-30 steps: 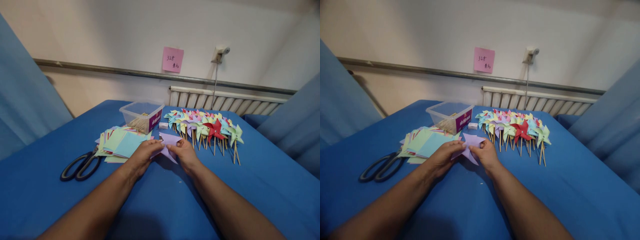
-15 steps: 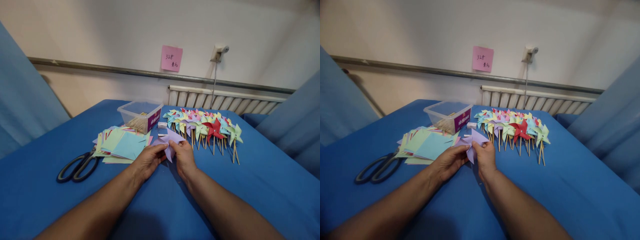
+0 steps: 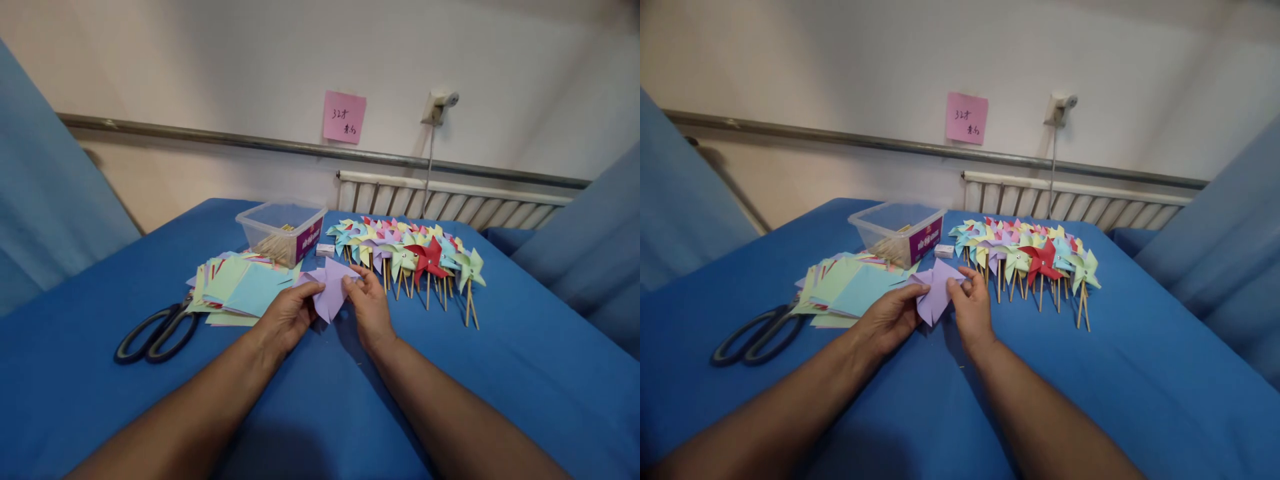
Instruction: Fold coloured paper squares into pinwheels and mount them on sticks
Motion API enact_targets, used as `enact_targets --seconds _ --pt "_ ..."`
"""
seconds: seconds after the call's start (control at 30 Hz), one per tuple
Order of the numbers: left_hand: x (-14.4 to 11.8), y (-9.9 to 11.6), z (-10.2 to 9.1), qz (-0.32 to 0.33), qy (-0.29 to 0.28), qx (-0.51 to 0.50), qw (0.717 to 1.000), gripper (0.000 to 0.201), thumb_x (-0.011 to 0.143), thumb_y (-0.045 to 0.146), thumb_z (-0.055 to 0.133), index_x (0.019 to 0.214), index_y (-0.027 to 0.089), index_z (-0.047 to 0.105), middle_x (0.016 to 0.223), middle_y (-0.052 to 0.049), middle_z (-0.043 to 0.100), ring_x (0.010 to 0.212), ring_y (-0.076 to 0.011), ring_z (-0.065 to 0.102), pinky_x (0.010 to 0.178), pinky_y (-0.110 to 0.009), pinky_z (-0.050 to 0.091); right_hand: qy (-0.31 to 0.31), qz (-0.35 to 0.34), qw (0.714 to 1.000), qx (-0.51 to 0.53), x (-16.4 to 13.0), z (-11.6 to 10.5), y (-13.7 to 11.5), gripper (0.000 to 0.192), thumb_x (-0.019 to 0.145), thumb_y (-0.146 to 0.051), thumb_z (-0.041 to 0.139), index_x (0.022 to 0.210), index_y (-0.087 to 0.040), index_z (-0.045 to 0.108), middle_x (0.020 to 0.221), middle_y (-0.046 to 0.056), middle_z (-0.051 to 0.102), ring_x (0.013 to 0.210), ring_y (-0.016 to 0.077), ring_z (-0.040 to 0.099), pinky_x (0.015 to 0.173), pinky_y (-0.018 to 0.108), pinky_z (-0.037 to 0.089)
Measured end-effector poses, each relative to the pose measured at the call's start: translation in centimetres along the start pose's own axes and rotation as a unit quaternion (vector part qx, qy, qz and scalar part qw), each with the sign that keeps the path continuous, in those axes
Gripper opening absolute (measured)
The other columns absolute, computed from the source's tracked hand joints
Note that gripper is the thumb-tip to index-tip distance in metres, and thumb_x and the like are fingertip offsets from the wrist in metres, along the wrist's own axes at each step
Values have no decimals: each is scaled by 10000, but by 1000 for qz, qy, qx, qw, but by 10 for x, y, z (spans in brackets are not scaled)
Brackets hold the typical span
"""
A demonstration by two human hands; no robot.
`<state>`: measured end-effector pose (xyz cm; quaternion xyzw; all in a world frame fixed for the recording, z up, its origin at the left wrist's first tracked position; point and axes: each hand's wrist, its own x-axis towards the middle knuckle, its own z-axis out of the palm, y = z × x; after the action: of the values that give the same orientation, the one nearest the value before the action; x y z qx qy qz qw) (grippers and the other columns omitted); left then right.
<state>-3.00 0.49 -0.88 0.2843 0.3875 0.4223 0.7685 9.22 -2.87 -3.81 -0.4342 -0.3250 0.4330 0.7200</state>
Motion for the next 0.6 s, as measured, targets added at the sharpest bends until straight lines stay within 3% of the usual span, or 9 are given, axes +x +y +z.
enact_targets --seconds 0.13,0.23,0.33,0.4,0.6 --pt "-2 13 -2 -10 14 -24 1000 255 699 28 636 946 89 665 807 -76 736 650 -170 679 639 -266 562 -18 -120 986 -114 1 -7 -4 502 788 -209 587 1271 -269 462 1177 67 574 920 163 601 793 332 497" --pt "-4 18 -3 -16 5 -31 999 245 713 26 618 944 96 659 783 -66 732 617 -163 673 604 -256 559 -62 -220 944 -239 -2 -8 -10 524 746 -104 565 1227 -311 534 1390 61 408 1163 214 510 921 395 458" --pt "-4 19 -3 -12 -5 -32 999 248 712 14 611 938 102 658 768 -54 727 600 -155 666 596 -252 561 -105 -289 898 -315 -7 -7 -18 426 721 -55 570 1062 -298 642 1438 29 339 1305 241 389 1060 448 351" --pt "-4 18 -4 -8 -10 -32 999 250 712 10 611 939 101 661 783 -58 730 621 -157 671 615 -250 564 -129 -310 882 -331 -8 -6 -21 359 710 -58 602 984 -278 671 1436 32 344 1337 252 353 1084 455 323" --pt "-5 17 -4 -12 -29 -14 999 247 710 17 613 940 85 674 778 -67 727 627 -164 668 586 -254 556 -149 -298 886 -324 -5 -7 -22 158 734 -168 688 872 -245 704 1380 70 424 1308 261 408 1073 446 340"
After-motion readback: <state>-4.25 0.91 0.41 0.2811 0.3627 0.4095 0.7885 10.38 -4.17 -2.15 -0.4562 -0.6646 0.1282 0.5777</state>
